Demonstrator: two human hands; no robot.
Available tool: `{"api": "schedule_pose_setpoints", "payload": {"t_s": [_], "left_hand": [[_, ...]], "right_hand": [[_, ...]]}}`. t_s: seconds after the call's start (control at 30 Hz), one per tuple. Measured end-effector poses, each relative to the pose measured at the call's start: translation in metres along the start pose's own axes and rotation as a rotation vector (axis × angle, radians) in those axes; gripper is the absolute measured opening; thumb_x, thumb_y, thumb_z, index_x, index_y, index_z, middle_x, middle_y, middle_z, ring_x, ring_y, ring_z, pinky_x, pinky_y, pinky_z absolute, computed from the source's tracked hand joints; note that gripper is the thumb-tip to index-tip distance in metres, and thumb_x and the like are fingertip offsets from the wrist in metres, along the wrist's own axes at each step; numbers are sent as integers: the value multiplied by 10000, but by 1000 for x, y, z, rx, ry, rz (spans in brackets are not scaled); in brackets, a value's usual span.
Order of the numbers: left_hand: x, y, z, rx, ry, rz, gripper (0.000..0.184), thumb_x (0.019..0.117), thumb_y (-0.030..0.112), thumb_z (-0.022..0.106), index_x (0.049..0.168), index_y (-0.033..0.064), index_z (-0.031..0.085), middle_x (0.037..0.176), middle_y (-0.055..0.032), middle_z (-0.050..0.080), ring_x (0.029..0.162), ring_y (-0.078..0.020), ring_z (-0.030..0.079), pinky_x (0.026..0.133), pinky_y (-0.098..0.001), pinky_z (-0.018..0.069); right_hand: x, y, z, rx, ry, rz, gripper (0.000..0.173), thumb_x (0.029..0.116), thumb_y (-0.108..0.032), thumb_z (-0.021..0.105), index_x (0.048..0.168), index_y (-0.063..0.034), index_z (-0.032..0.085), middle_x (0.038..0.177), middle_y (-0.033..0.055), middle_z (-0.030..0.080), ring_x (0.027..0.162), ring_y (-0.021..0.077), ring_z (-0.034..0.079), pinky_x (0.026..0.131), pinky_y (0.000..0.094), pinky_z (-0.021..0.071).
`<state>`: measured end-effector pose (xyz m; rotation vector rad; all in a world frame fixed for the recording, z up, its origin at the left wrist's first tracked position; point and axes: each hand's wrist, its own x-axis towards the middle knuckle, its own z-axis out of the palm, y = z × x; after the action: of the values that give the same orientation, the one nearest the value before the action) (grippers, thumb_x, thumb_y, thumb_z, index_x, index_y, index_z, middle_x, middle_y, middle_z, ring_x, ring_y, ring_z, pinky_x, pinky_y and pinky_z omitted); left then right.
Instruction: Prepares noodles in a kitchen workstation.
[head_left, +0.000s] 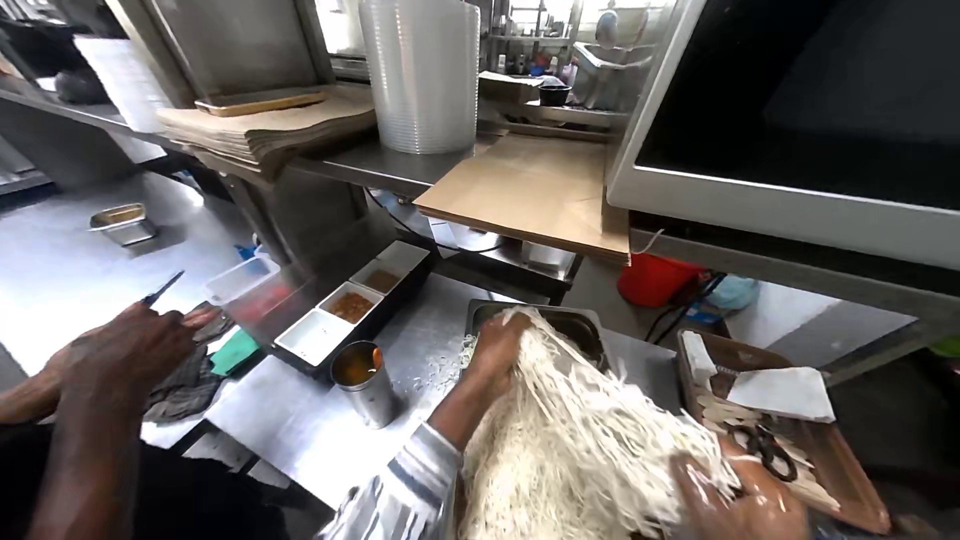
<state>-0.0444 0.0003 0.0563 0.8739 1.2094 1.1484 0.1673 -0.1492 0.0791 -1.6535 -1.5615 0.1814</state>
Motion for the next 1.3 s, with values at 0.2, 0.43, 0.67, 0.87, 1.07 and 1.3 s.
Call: {"api": "schedule_pose_setpoints", "payload": {"t_s": [0.2, 0.43, 0.67, 0.87, 1.07, 1.3], "left_hand": [[21, -11, -5, 668, -160, 39, 478, 1015, 366, 637, 1295, -21, 630, 1143, -229, 682, 1007, -315, 678, 911, -503, 548], [-3, 6, 4, 1122, -222, 179, 425, 1033, 347, 590, 1277, 3, 646, 1254, -239, 652, 1209, -402, 619, 1021, -595, 488], [-53, 11, -11, 1069, -512, 374, 349, 1044, 149, 520, 1357, 32, 621, 1305, -184, 662, 1192, -322, 646, 1061, -509, 487], [-81, 3, -19, 897, -660, 541, 337, 1052, 194, 527, 1328, 43, 648, 1314, -137, 674, 1130, -264, 677, 1009, -467, 524], [-86, -60, -22, 1338, -579, -127, 470, 1096, 336, 451, 1365, -25, 588, 1316, -287, 625, 1266, -464, 575, 1087, -667, 395], [-112, -57, 2, 1390, -717, -130, 339, 997, 153, 612, 1278, -35, 633, 1295, -283, 627, 1216, -469, 592, 971, -669, 451]], "right_hand": [[-43, 38, 20, -34, -332, 186, 404, 936, -224, 669, 1111, 140, 687, 984, 298, 716, 935, 409, 717, 874, 584, 554], [-47, 40, 27, 67, -364, 38, 338, 944, -134, 650, 1138, 143, 658, 1108, 307, 670, 1003, 386, 680, 904, 517, 554], [-18, 32, 24, 94, -484, -69, 234, 959, -120, 653, 1113, 33, 740, 1075, 199, 731, 950, 310, 725, 874, 510, 590], [-4, 8, 14, 278, -205, -147, 156, 924, -49, 689, 1029, 62, 720, 971, 166, 720, 812, 146, 707, 746, 295, 617], [-16, 53, 60, -165, -775, -185, 359, 988, -191, 615, 1288, -12, 696, 1357, 230, 642, 1302, 417, 583, 1107, 577, 439], [-28, 42, 68, 494, -770, -390, 372, 961, -205, 714, 1281, -16, 707, 1358, 228, 629, 1263, 321, 608, 1061, 437, 512]]}}
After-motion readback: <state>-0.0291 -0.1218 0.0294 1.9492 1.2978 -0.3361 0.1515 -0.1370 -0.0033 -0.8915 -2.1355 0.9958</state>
